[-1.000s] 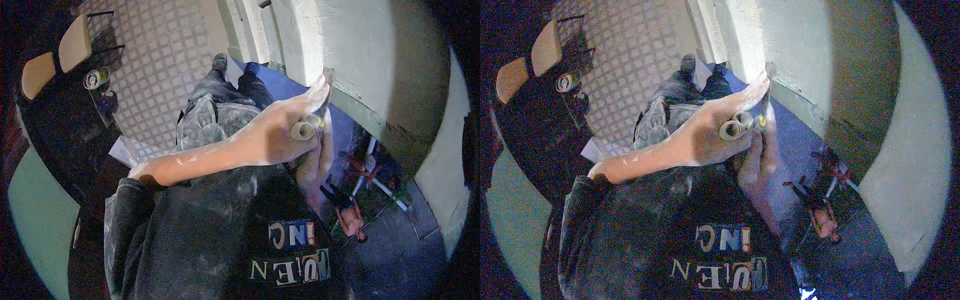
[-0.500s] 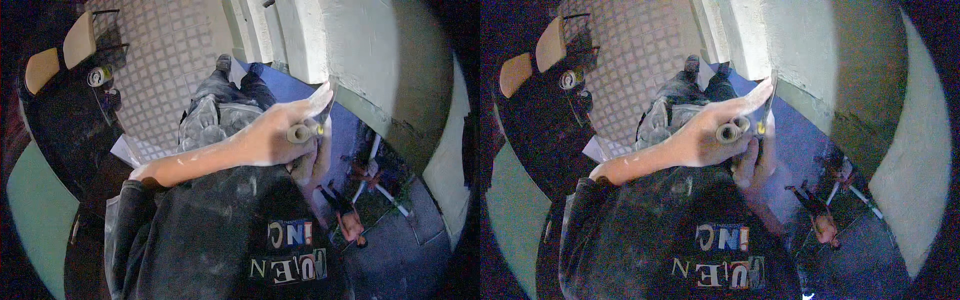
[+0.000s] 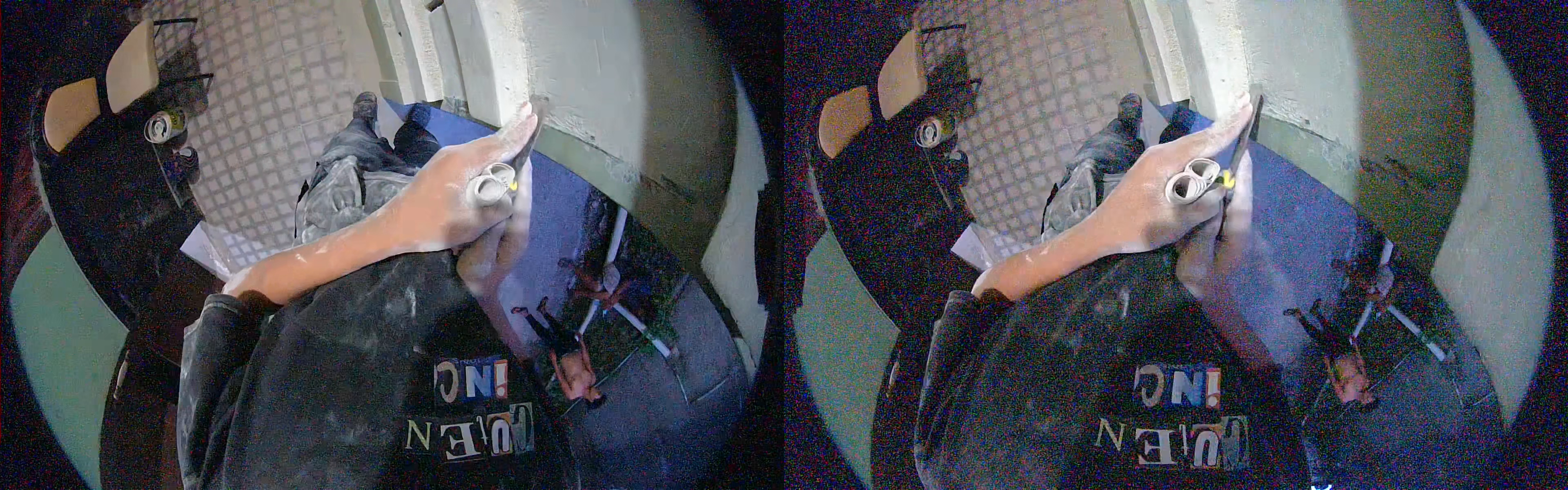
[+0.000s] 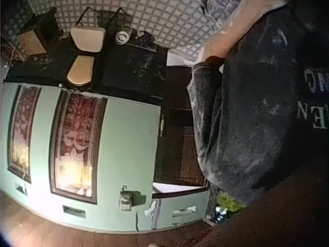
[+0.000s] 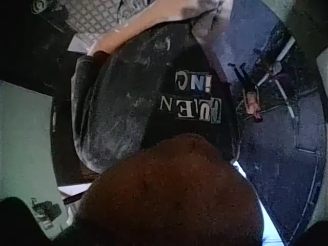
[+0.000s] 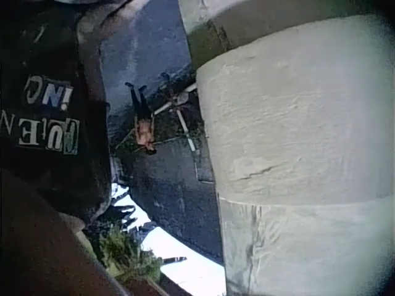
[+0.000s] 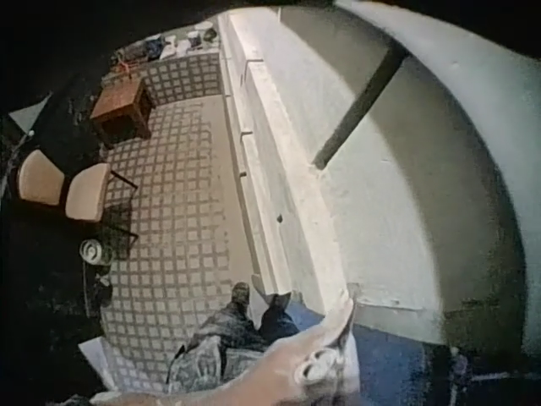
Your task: The person is using a putty knife to patch a gap or hole in a plastered wall surface.
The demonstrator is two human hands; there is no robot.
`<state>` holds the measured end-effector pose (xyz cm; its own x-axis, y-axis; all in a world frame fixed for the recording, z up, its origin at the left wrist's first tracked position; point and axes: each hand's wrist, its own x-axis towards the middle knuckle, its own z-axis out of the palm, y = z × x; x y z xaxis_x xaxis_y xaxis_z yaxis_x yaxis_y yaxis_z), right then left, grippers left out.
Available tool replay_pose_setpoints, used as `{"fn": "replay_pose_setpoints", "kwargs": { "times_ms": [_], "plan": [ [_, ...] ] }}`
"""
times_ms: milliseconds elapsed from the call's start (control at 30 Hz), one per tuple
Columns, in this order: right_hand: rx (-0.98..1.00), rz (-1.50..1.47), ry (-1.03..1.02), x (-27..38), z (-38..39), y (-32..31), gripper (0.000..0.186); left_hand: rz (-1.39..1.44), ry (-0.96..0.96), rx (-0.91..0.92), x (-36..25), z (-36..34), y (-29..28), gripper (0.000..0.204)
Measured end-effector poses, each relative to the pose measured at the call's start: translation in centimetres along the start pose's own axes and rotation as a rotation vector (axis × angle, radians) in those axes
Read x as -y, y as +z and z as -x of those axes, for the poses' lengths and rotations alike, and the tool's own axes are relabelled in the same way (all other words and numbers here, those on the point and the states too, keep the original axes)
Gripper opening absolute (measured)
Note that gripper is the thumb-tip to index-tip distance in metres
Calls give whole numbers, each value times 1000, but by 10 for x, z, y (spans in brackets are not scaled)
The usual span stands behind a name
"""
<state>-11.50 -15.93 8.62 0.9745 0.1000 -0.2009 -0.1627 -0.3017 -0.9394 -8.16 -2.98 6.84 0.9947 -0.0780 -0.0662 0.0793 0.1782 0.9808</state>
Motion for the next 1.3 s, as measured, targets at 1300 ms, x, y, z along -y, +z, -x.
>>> {"fn": "replay_pose_setpoints", "kwargs": {
  "times_ms": [1300],
  "plan": [
    [43, 33, -42, -15, -5, 14, 76, 62, -20, 3, 4, -7, -15, 69]
  ]
}}
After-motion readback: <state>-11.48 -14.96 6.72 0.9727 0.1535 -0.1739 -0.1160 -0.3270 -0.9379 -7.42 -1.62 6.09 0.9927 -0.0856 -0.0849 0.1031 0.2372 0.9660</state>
